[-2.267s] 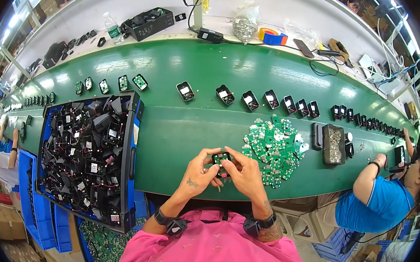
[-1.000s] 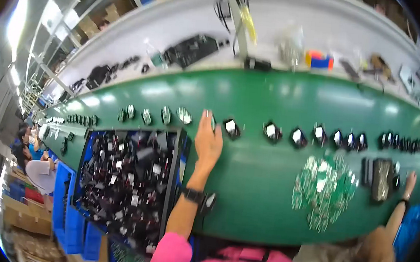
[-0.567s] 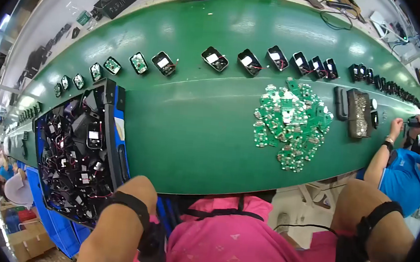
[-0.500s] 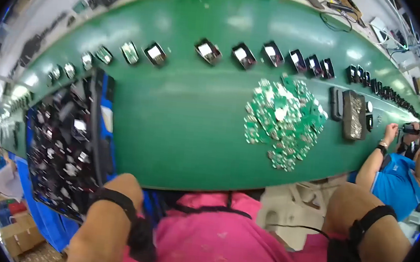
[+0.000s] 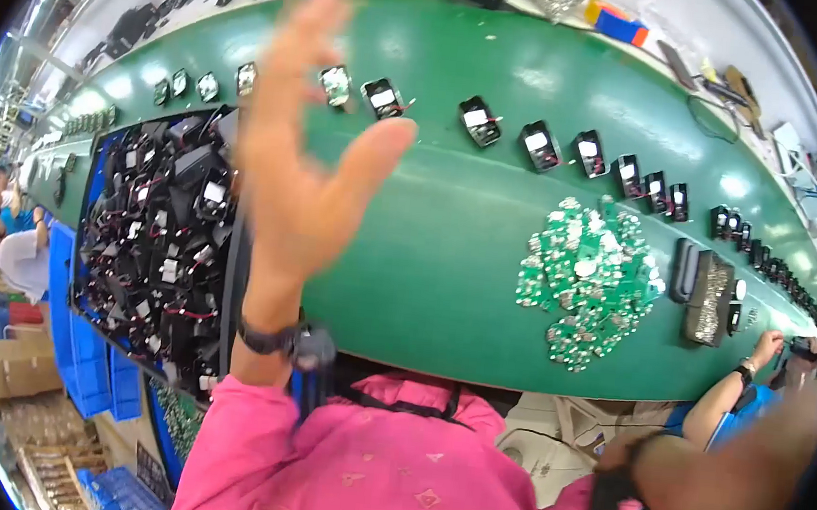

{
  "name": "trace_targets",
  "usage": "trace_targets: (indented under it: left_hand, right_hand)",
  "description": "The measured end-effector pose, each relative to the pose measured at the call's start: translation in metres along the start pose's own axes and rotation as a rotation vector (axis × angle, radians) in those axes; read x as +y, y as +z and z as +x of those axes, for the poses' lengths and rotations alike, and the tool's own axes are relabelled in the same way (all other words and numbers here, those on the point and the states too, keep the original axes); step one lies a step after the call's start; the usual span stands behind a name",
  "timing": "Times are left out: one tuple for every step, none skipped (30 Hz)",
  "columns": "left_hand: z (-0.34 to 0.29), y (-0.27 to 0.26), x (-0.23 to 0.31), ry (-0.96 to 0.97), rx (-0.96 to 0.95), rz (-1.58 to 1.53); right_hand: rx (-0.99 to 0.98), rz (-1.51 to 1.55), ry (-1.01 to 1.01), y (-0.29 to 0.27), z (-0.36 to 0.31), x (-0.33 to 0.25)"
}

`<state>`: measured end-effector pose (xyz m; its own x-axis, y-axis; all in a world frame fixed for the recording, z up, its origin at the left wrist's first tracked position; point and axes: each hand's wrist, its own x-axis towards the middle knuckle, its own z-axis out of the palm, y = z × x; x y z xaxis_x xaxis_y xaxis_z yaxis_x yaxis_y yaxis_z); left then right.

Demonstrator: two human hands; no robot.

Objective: Assembling electronic circuit boards into plastic casings on a production line.

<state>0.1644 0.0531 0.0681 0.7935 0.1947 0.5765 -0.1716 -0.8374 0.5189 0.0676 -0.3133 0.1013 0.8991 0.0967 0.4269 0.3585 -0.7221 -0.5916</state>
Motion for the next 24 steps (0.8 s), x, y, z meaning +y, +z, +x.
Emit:
trace_targets:
  left_hand:
    - [0.004, 0.005, -0.001, 0.014, -0.017, -0.029]
    - [0.002, 0.021, -0.029, -0.003, -0.082, 0.18]
    - [-0.014, 0.033, -0.074, -0.043, -0.138, 0.449]
    - [-0.015, 0.051, -0.089, -0.063, -0.159, 0.508]
    - [-0.015, 0.063, -0.097, -0.081, -0.19, 0.575]
    - [-0.008, 0.072, -0.096, -0.107, -0.218, 0.582]
    - [-0.004, 0.077, -0.103, -0.125, -0.198, 0.582]
    - [0.001, 0.079, -0.103, -0.175, -0.237, 0.591]
    - [0.009, 0.08, -0.103, -0.226, -0.268, 0.599]
    - [0.007, 0.086, -0.114, -0.21, -0.217, 0.56]
    - [0.008, 0.093, -0.117, -0.216, -0.187, 0.556]
    - [0.008, 0.094, -0.118, -0.226, -0.173, 0.522]
    - [0.009, 0.093, -0.12, -0.237, -0.158, 0.487]
    - [0.011, 0.095, -0.115, -0.266, -0.159, 0.422]
    - [0.01, 0.092, -0.105, -0.266, -0.155, 0.419]
    - [0.006, 0.089, -0.095, -0.253, -0.133, 0.29]
    - [0.002, 0.082, -0.086, -0.234, -0.111, 0.167]
    - [-0.002, 0.075, -0.077, -0.231, -0.116, -0.156]
    - [-0.014, 0.07, -0.062, -0.228, -0.12, -0.343]
    - [-0.026, 0.065, -0.042, -0.264, -0.134, -0.468]
    - [-0.037, 0.062, -0.026, -0.3, -0.149, -0.594]
    - [-0.048, 0.056, -0.014, -0.307, -0.178, -0.619]
    - [-0.059, 0.053, -0.005, -0.313, -0.205, -0.647]
    - [-0.069, 0.05, 0.003, -0.315, -0.217, -0.566]
  right_hand:
    - [0.022, -0.028, -0.018, 0.028, 0.024, -0.024]
    - [0.049, -0.068, -0.046, 0.021, 0.032, -0.03]
    - [-0.143, 0.03, -0.043, 0.065, 0.038, -0.03]
    - [-0.19, -0.098, -0.134, 0.097, 0.022, 0.001]
    - [-0.271, -0.165, -0.005, 0.116, 0.003, 0.017]
    - [-0.244, -0.262, 0.044, 0.128, -0.009, 0.024]
    - [-0.265, -0.326, 0.068, 0.135, -0.014, 0.025]
    - [-0.268, -0.353, 0.101, 0.142, -0.016, 0.023]
    - [-0.266, -0.38, 0.127, 0.148, -0.014, 0.02]
    - [-0.255, -0.363, 0.109, 0.151, -0.014, 0.018]
    - [-0.262, -0.373, 0.136, 0.152, -0.015, 0.019]
    - [-0.275, -0.382, 0.16, 0.152, -0.015, 0.02]
    - [-0.271, -0.373, 0.143, 0.153, -0.014, 0.018]
    - [-0.256, -0.342, 0.138, 0.152, -0.014, 0.019]
    - [-0.241, -0.311, 0.136, 0.151, -0.014, 0.021]
    - [-0.24, -0.314, 0.134, 0.151, -0.013, 0.024]
    - [-0.181, -0.274, 0.069, 0.153, -0.013, 0.025]
    - [-0.126, -0.237, 0.007, 0.155, -0.015, 0.027]
    - [-0.128, -0.238, 0.012, 0.157, -0.018, 0.029]
    - [-0.194, -0.211, 0.071, 0.159, -0.02, 0.034]
    - [-0.258, -0.182, 0.131, 0.16, -0.02, 0.037]
    - [-0.26, -0.181, 0.133, 0.157, -0.018, 0.033]
    - [-0.304, 0.095, 0.32, 0.153, -0.011, 0.027]
    - [-0.343, 0.371, 0.504, 0.149, -0.008, 0.025]
